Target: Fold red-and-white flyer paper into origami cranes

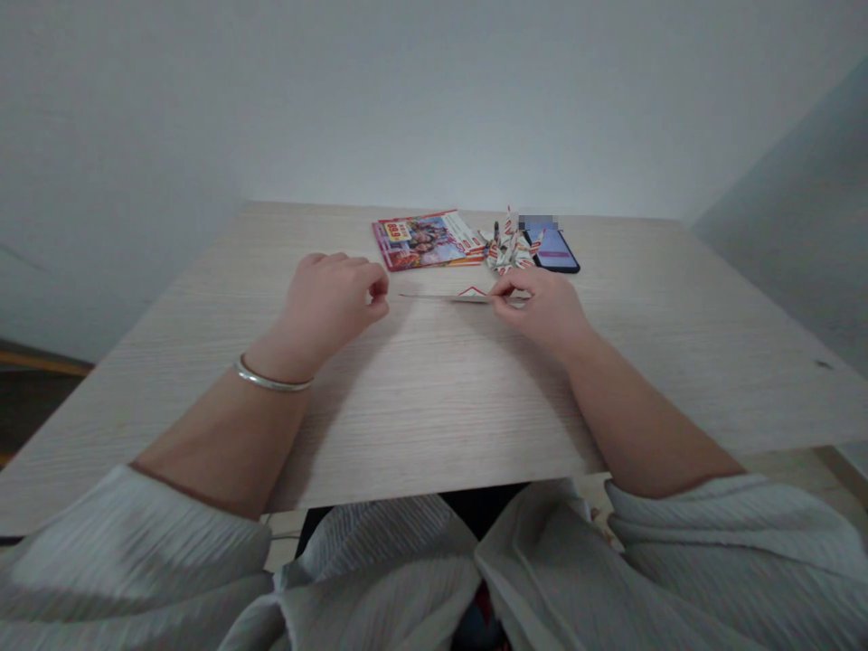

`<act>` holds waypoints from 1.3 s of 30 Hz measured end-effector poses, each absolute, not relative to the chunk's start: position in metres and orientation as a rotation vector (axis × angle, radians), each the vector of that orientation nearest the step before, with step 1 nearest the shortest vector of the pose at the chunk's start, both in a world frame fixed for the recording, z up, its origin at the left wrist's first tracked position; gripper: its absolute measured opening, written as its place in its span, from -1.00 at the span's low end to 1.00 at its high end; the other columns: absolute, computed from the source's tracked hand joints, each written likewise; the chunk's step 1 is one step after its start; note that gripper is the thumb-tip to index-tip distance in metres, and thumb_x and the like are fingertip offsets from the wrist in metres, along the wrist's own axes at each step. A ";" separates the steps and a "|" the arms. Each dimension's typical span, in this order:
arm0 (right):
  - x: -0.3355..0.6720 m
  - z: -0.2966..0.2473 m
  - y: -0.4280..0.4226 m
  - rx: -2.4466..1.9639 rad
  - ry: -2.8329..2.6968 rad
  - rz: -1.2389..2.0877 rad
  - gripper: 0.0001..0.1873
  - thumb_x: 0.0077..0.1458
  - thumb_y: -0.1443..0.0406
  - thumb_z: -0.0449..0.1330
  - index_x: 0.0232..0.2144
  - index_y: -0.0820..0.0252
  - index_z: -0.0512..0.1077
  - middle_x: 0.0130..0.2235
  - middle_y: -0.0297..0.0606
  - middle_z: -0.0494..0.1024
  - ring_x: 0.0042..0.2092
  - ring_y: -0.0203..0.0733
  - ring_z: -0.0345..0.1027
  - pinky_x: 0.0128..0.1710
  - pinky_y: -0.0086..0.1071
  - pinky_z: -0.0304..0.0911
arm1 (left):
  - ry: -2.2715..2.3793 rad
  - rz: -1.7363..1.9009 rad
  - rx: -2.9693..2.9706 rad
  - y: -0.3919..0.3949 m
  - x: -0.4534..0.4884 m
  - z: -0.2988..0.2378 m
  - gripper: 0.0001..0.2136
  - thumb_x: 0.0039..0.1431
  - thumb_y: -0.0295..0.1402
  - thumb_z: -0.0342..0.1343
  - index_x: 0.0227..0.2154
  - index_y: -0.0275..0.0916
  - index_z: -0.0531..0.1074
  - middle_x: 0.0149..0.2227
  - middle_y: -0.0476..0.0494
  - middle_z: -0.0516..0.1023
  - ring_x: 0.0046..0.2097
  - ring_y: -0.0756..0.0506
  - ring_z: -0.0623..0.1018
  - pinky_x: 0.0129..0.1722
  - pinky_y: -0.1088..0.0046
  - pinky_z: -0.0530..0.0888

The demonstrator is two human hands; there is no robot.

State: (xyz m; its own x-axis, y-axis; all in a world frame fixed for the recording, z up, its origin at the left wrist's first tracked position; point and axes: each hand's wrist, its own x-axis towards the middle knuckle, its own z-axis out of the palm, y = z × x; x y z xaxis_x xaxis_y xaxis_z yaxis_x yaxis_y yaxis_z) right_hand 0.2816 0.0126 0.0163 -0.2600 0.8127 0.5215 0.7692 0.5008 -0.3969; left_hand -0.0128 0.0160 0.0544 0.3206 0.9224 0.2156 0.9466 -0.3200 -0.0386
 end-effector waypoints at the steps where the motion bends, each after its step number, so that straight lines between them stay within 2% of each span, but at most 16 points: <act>1: 0.283 0.016 0.013 -1.299 -2.044 0.087 -0.89 0.07 0.33 0.27 -0.37 0.07 0.62 -0.27 -0.31 0.73 -0.20 -0.10 0.57 -0.18 -0.26 0.38 | -1.812 -0.280 -2.431 0.017 -0.014 0.052 -0.81 0.22 -0.34 0.06 -0.26 -0.23 0.57 -0.17 -0.27 0.69 -0.05 -0.31 0.64 -0.02 0.19 0.42; 5: 0.284 0.014 0.014 -1.237 -2.056 0.052 -0.89 0.09 0.34 0.27 -0.37 0.08 0.63 -0.28 -0.28 0.73 -0.19 -0.06 0.59 -0.16 -0.23 0.38 | -2.244 -0.842 -2.636 0.021 -0.010 0.039 -0.70 0.33 -0.16 -0.02 -0.23 -0.23 0.53 -0.25 -0.21 0.70 -0.25 -0.17 0.63 -0.18 0.33 0.48; 7: 0.282 0.012 0.015 -1.159 -2.110 0.044 -0.89 0.12 0.33 0.27 -0.37 0.10 0.64 -0.29 -0.25 0.74 -0.20 -0.05 0.59 -0.12 -0.19 0.38 | -2.388 -1.078 -2.686 0.021 -0.004 0.033 -0.63 0.38 -0.10 -0.09 -0.11 -0.24 0.51 -0.27 -0.20 0.71 -0.30 -0.14 0.62 -0.20 0.33 0.51; 9: 0.279 0.010 0.016 -1.089 -2.170 0.050 -0.87 0.16 0.32 0.27 -0.35 0.10 0.66 -0.29 -0.23 0.74 -0.21 -0.04 0.60 -0.11 -0.18 0.38 | -2.448 -1.138 -2.678 0.020 0.001 0.030 -0.63 0.37 -0.10 -0.08 -0.13 -0.24 0.53 -0.27 -0.21 0.71 -0.29 -0.14 0.63 -0.17 0.32 0.53; 13: 0.274 0.006 0.020 -0.916 -2.287 0.145 -0.85 0.22 0.32 0.27 -0.33 0.08 0.66 -0.25 -0.25 0.76 -0.18 -0.08 0.60 -0.04 -0.17 0.37 | -2.355 -1.101 -2.735 0.017 0.005 0.031 -0.75 0.18 -0.17 0.15 -0.24 -0.23 0.58 -0.26 -0.17 0.70 -0.22 -0.16 0.64 -0.19 0.36 0.50; 17: 0.270 0.003 0.025 -0.820 -2.370 0.181 -0.90 0.17 0.36 0.33 -0.37 0.07 0.64 -0.19 -0.24 0.75 -0.09 -0.05 0.60 0.05 -0.11 0.35 | -2.356 -1.315 -2.819 0.016 0.003 0.030 -0.68 0.05 -0.23 0.27 -0.14 -0.25 0.60 -0.25 -0.16 0.71 -0.24 -0.14 0.63 -0.31 0.43 0.44; 21: 0.271 0.000 0.027 -0.940 -2.321 0.134 -0.91 0.12 0.40 0.34 -0.35 0.09 0.61 -0.01 -0.17 0.72 0.05 0.03 0.57 0.11 -0.03 0.35 | -2.314 -1.389 -2.834 0.019 0.004 0.025 -0.68 0.07 -0.23 0.28 -0.12 -0.25 0.63 -0.26 -0.16 0.71 -0.30 -0.12 0.59 -0.37 0.43 0.40; 23: 0.272 0.000 0.028 -1.008 -2.257 0.106 -0.88 0.11 0.40 0.33 -0.28 0.10 0.61 0.05 -0.13 0.69 0.10 0.07 0.54 0.16 0.01 0.34 | -2.202 -1.429 -2.818 0.020 0.006 0.023 -0.74 0.10 -0.25 0.26 -0.18 -0.26 0.64 -0.24 -0.16 0.71 -0.27 -0.11 0.60 -0.29 0.41 0.45; 25: 0.272 0.002 0.029 -1.082 -2.173 0.083 -0.75 0.08 0.39 0.34 -0.15 0.09 0.59 0.08 -0.11 0.67 0.13 0.10 0.51 0.20 0.06 0.32 | -2.077 -1.478 -2.789 0.020 0.008 0.023 -0.77 0.15 -0.26 0.23 -0.20 -0.27 0.64 -0.21 -0.16 0.71 -0.24 -0.11 0.60 -0.20 0.39 0.50; 28: 0.270 0.005 0.028 -1.166 -2.026 0.133 -0.57 0.05 0.38 0.34 0.01 0.07 0.51 0.09 -0.11 0.64 0.07 0.09 0.51 0.12 0.03 0.39 | -1.870 -1.436 -2.754 0.016 0.010 0.026 -0.81 0.21 -0.30 0.16 -0.22 -0.25 0.61 -0.18 -0.16 0.67 -0.20 -0.10 0.58 -0.14 0.37 0.53; 30: 0.268 0.007 0.026 -1.196 -1.951 0.202 -0.58 0.07 0.39 0.30 0.01 0.07 0.47 0.05 -0.13 0.63 -0.02 0.03 0.52 0.01 -0.05 0.44 | -1.692 -1.313 -2.759 0.013 0.010 0.029 -0.84 0.21 -0.35 0.13 -0.26 -0.23 0.59 -0.17 -0.17 0.64 -0.14 -0.12 0.58 -0.06 0.32 0.54; 34: 0.269 0.010 0.025 -1.158 -1.968 0.219 -0.78 0.08 0.45 0.23 -0.24 0.07 0.49 -0.11 -0.18 0.64 -0.05 -0.01 0.50 -0.02 -0.11 0.43 | -1.403 -1.101 -2.854 0.010 0.008 0.033 -0.86 0.24 -0.38 0.09 -0.30 -0.20 0.56 -0.07 -0.22 0.59 0.03 -0.18 0.56 0.16 0.19 0.50; 37: 0.271 0.009 0.026 -1.119 -2.027 0.194 -0.81 0.04 0.47 0.24 -0.35 0.06 0.48 -0.17 -0.20 0.65 -0.03 0.01 0.50 0.05 -0.08 0.39 | -1.282 -0.906 -2.969 0.010 0.006 0.031 -0.85 0.27 -0.40 0.06 -0.28 -0.20 0.55 0.02 -0.24 0.60 0.11 -0.19 0.55 0.22 0.18 0.47; 39: 0.272 0.008 0.028 -1.106 -2.057 0.193 -0.79 0.00 0.50 0.25 -0.38 0.07 0.48 -0.17 -0.20 0.66 -0.03 0.00 0.50 0.09 -0.07 0.36 | -1.254 -0.752 -3.034 0.010 0.005 0.030 -0.81 0.28 -0.40 0.05 -0.20 -0.21 0.57 0.06 -0.24 0.62 0.14 -0.20 0.55 0.24 0.19 0.45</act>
State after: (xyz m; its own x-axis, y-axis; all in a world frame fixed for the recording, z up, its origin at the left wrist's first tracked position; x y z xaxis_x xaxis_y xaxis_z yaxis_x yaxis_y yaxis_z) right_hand 0.2720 0.0281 0.0076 -0.3196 0.7624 0.5627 0.6442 0.6103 -0.4610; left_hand 0.0053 0.0097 0.0302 0.6277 0.7125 0.3135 0.6121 -0.7006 0.3667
